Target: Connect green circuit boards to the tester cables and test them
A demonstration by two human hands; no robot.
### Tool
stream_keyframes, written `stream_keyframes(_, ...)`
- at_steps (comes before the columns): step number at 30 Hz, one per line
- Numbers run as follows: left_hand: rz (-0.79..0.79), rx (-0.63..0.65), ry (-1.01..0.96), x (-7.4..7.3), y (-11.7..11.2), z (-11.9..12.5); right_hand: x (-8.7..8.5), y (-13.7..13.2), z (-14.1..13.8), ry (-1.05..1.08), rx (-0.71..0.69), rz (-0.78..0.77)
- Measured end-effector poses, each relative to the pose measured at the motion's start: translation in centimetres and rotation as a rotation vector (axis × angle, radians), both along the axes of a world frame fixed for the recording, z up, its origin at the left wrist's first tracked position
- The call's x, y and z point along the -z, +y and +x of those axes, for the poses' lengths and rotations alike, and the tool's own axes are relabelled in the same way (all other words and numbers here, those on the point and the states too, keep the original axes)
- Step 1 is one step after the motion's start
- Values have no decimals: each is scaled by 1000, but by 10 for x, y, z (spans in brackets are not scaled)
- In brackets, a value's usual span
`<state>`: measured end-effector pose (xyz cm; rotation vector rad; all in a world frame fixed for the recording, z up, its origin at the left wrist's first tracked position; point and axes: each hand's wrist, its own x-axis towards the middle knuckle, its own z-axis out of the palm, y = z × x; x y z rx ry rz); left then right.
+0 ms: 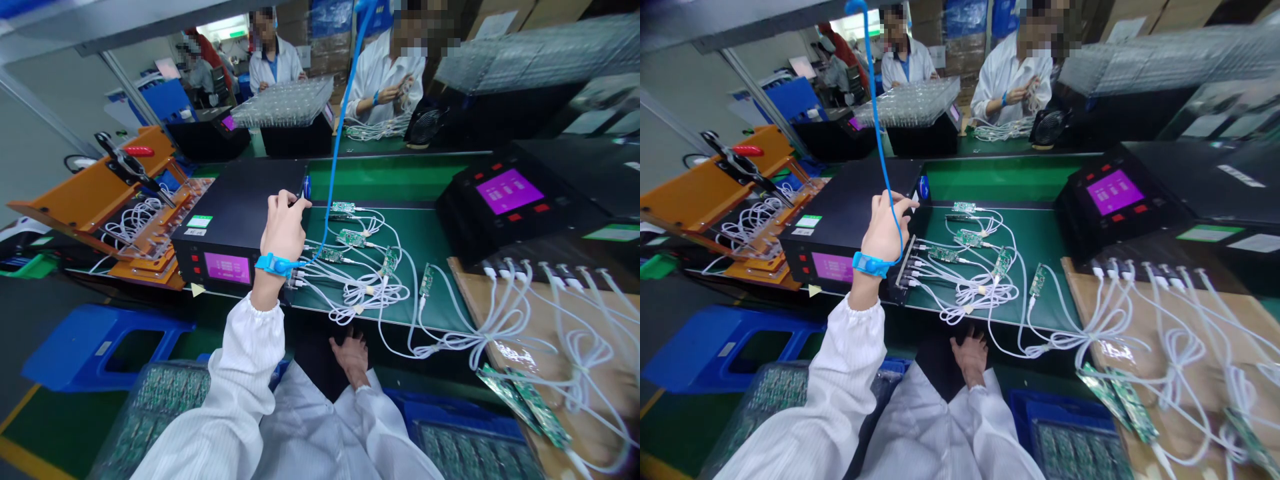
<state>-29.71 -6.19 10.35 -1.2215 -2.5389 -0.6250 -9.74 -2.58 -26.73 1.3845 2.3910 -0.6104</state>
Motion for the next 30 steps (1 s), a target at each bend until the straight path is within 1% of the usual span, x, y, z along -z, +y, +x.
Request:
stream_keyframes(4, -15, -15, -17, -1, 1, 1, 0, 0, 0, 4, -1, 3)
stream_keyframes(17, 15, 7, 5, 2, 0, -2, 0, -1, 0, 0, 4, 15)
stream_keyframes(22, 22, 9, 3, 1, 0, -1, -6, -1, -1, -19, -3, -7)
stream_keyframes(26, 0, -4, -18, 0, 1, 0, -12, -1, -1, -11, -7, -14)
stream_keyframes(30, 5, 0, -18, 0, 1, 0, -14, -2, -2, -19, -6, -27)
